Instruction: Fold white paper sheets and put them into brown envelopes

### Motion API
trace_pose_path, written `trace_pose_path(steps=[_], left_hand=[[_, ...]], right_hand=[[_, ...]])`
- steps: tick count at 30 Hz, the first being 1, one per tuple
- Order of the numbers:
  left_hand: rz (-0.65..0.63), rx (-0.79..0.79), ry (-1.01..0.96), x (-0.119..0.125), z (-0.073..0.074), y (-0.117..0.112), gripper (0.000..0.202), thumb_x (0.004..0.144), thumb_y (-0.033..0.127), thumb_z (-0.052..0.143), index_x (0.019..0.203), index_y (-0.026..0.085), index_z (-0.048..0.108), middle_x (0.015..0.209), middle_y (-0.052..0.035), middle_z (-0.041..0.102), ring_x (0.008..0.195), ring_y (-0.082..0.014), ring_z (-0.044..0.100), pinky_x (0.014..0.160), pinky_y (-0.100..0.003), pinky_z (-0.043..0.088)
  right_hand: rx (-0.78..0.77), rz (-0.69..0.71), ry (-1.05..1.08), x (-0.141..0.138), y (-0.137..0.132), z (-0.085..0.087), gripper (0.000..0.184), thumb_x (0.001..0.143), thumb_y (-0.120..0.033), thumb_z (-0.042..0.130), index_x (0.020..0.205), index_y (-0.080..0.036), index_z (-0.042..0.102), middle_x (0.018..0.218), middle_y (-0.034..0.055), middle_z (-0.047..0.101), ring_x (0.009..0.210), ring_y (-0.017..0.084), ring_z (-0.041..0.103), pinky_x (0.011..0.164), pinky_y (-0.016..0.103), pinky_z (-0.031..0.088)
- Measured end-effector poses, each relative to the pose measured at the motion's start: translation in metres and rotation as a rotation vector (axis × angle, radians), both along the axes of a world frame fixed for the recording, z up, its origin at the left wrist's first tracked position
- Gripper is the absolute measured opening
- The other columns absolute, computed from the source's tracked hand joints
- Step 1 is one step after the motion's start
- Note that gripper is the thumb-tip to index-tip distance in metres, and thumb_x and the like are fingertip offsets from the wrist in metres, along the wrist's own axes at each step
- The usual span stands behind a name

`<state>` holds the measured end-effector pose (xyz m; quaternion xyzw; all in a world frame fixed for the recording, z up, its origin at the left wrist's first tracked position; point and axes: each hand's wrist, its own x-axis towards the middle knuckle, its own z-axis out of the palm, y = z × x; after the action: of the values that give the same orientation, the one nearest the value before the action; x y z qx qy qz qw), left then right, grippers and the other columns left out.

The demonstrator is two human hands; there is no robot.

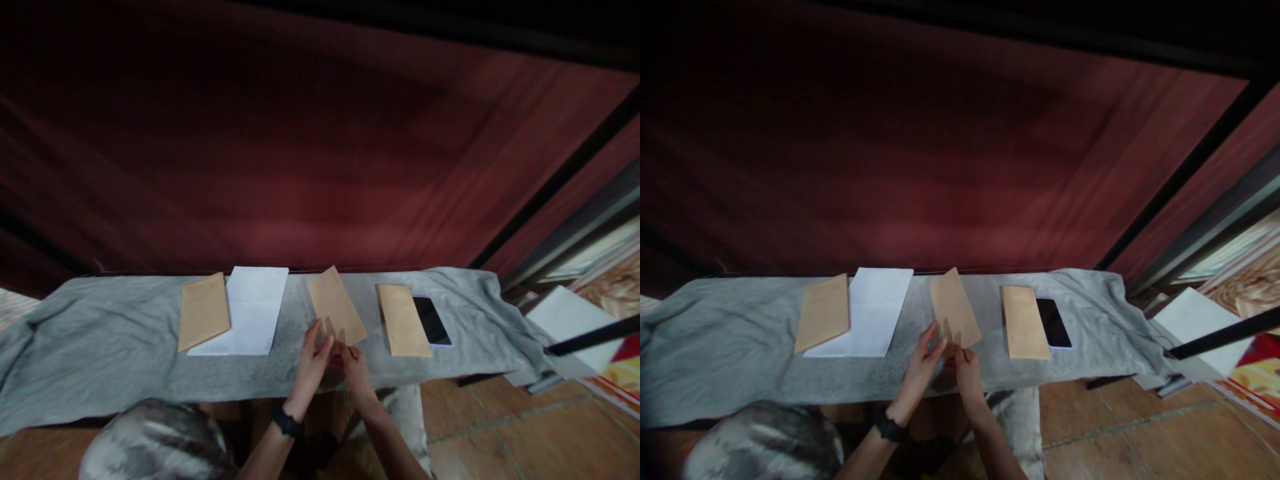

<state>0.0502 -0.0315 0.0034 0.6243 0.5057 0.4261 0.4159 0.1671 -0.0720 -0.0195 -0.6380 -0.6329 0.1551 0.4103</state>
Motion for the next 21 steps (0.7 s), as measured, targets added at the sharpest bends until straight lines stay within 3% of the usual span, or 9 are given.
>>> trace_pose_path(steps=[2, 6, 9, 12, 14, 17, 19, 21], left_hand=[[-0.001, -0.063, 0.031, -0.001, -0.013, 0.0, 0.053, 0.09, 0.029, 0.059, 0.142, 0.02, 0.048, 0.138, -0.0137, 0.061, 0.126, -0.0268, 0.06, 0.099, -0.044, 0.054], [-0.037, -0.279, -0.03, -0.003, -0.026, -0.002, 0.059, 0.086, 0.02, 0.059, 0.144, 0.017, 0.048, 0.11, -0.0076, 0.073, 0.094, -0.021, 0.071, 0.085, -0.035, 0.058], [-0.013, -0.291, 0.032, -0.007, -0.021, 0.001, 0.059, 0.081, 0.014, 0.06, 0.14, 0.014, 0.053, 0.103, -0.0056, 0.074, 0.09, -0.02, 0.07, 0.086, -0.034, 0.056], [-0.03, -0.233, 0.163, -0.015, -0.013, 0.006, 0.059, 0.078, 0.006, 0.054, 0.136, 0.014, 0.057, 0.11, -0.0077, 0.073, 0.101, -0.0216, 0.068, 0.096, -0.037, 0.053], [-0.026, -0.19, 0.235, -0.021, -0.01, 0.007, 0.06, 0.076, 0.003, 0.05, 0.134, 0.015, 0.058, 0.121, -0.0096, 0.069, 0.112, -0.0225, 0.065, 0.103, -0.038, 0.049], [-0.021, -0.064, 0.438, -0.026, -0.006, 0.0, 0.058, 0.081, 0.004, 0.047, 0.137, 0.015, 0.057, 0.129, -0.013, 0.065, 0.117, -0.0235, 0.063, 0.105, -0.037, 0.048], [0.001, 0.076, 0.639, -0.024, -0.005, -0.008, 0.055, 0.087, 0.007, 0.045, 0.14, 0.015, 0.054, 0.132, -0.0155, 0.062, 0.115, -0.0254, 0.064, 0.101, -0.039, 0.05], [0.037, 0.226, 0.797, -0.02, -0.005, -0.013, 0.052, 0.093, 0.012, 0.043, 0.144, 0.017, 0.05, 0.141, -0.017, 0.057, 0.122, -0.0286, 0.06, 0.103, -0.045, 0.048]], right_hand=[[-0.077, 0.03, 0.247, -0.005, -0.003, 0.001, 0.063, 0.105, -0.047, 0.016, 0.105, -0.017, 0.071, 0.071, 0.0086, 0.072, 0.064, 0.021, 0.071, 0.063, 0.032, 0.058], [-0.38, 0.063, 1.092, -0.01, -0.015, 0.009, 0.05, 0.088, -0.065, 0.052, 0.096, -0.019, 0.07, 0.088, 0.0114, 0.076, 0.077, 0.025, 0.073, 0.074, 0.039, 0.059], [-0.544, 0.071, 1.255, -0.003, -0.02, 0.017, 0.052, 0.077, -0.067, 0.066, 0.093, -0.018, 0.07, 0.086, 0.0105, 0.075, 0.074, 0.023, 0.071, 0.073, 0.038, 0.058], [-0.648, 0.093, 1.141, 0.009, -0.025, 0.019, 0.059, 0.075, -0.07, 0.066, 0.093, -0.014, 0.071, 0.083, 0.0119, 0.073, 0.065, 0.021, 0.069, 0.064, 0.038, 0.057], [-0.625, 0.069, 1.001, 0.016, -0.028, 0.019, 0.059, 0.078, -0.071, 0.061, 0.091, -0.014, 0.072, 0.082, 0.0122, 0.073, 0.062, 0.021, 0.067, 0.062, 0.038, 0.057], [-0.319, 0.076, 0.534, 0.025, -0.034, 0.018, 0.049, 0.095, -0.058, 0.047, 0.106, -0.019, 0.074, 0.104, 0.0126, 0.075, 0.093, 0.027, 0.07, 0.088, 0.046, 0.056], [-0.099, 0.149, 0.096, 0.03, -0.038, 0.015, 0.042, 0.102, -0.043, 0.041, 0.129, -0.022, 0.066, 0.131, 0.0106, 0.068, 0.124, 0.028, 0.06, 0.11, 0.049, 0.044], [0.006, 0.206, -0.234, 0.033, -0.041, 0.01, 0.046, 0.102, -0.034, 0.043, 0.146, -0.021, 0.051, 0.148, 0.0091, 0.055, 0.138, 0.026, 0.048, 0.118, 0.05, 0.035]])
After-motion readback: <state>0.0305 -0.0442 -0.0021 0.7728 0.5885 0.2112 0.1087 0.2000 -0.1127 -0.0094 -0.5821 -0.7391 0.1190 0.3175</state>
